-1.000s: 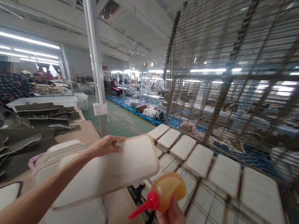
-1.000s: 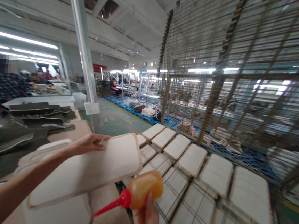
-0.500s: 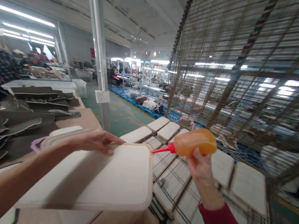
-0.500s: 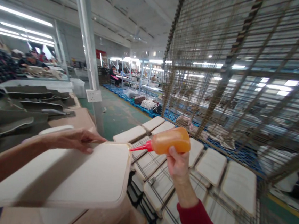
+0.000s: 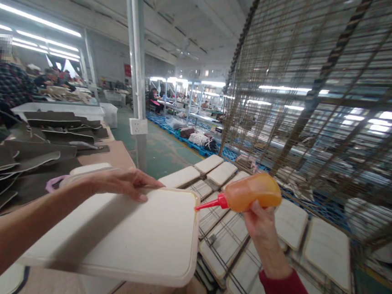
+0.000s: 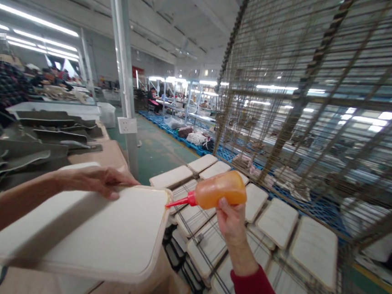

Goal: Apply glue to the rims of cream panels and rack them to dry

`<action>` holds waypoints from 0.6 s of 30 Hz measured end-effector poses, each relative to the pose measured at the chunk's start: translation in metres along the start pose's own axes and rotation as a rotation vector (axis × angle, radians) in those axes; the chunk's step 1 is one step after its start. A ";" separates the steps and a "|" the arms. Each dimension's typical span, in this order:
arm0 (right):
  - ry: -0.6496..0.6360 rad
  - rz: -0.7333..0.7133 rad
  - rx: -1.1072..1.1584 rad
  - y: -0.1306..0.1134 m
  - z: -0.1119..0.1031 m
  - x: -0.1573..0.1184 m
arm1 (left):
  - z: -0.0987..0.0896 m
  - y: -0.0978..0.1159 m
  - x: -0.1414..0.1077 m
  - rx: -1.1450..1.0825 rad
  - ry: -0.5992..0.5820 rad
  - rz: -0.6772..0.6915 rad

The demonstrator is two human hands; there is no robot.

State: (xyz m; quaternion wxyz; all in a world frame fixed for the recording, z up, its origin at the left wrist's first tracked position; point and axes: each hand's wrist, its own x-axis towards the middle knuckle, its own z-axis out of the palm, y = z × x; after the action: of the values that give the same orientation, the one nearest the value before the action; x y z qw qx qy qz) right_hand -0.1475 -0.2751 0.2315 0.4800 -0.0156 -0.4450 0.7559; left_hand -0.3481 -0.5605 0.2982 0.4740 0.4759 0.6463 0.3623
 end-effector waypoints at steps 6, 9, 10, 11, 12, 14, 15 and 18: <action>-0.013 0.025 0.015 -0.003 0.000 -0.008 | -0.005 -0.007 -0.002 -0.009 -0.030 0.016; -0.033 0.039 0.029 -0.005 0.000 -0.010 | -0.003 -0.005 -0.003 -0.005 -0.007 0.019; -0.034 0.038 0.026 -0.005 0.000 -0.010 | -0.002 -0.003 -0.004 -0.006 0.002 0.017; -0.033 0.036 0.023 -0.006 -0.001 -0.011 | 0.000 0.000 -0.005 -0.010 0.007 0.013; -0.034 0.034 0.019 -0.007 -0.001 -0.012 | 0.003 0.004 -0.007 -0.016 0.012 0.008; -0.048 0.038 0.012 -0.008 0.000 -0.014 | 0.008 0.010 -0.009 -0.035 0.027 0.000; -0.060 0.043 0.008 -0.009 0.000 -0.015 | 0.010 0.013 -0.010 -0.045 0.039 -0.001; -0.097 0.059 -0.013 -0.012 0.003 -0.018 | 0.014 0.016 -0.013 -0.060 0.080 -0.004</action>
State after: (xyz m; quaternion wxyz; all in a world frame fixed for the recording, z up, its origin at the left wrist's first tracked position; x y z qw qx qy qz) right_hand -0.1307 -0.2881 0.2343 0.4354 0.0049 -0.4718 0.7667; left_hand -0.3295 -0.5683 0.3127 0.4625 0.4454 0.6545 0.3992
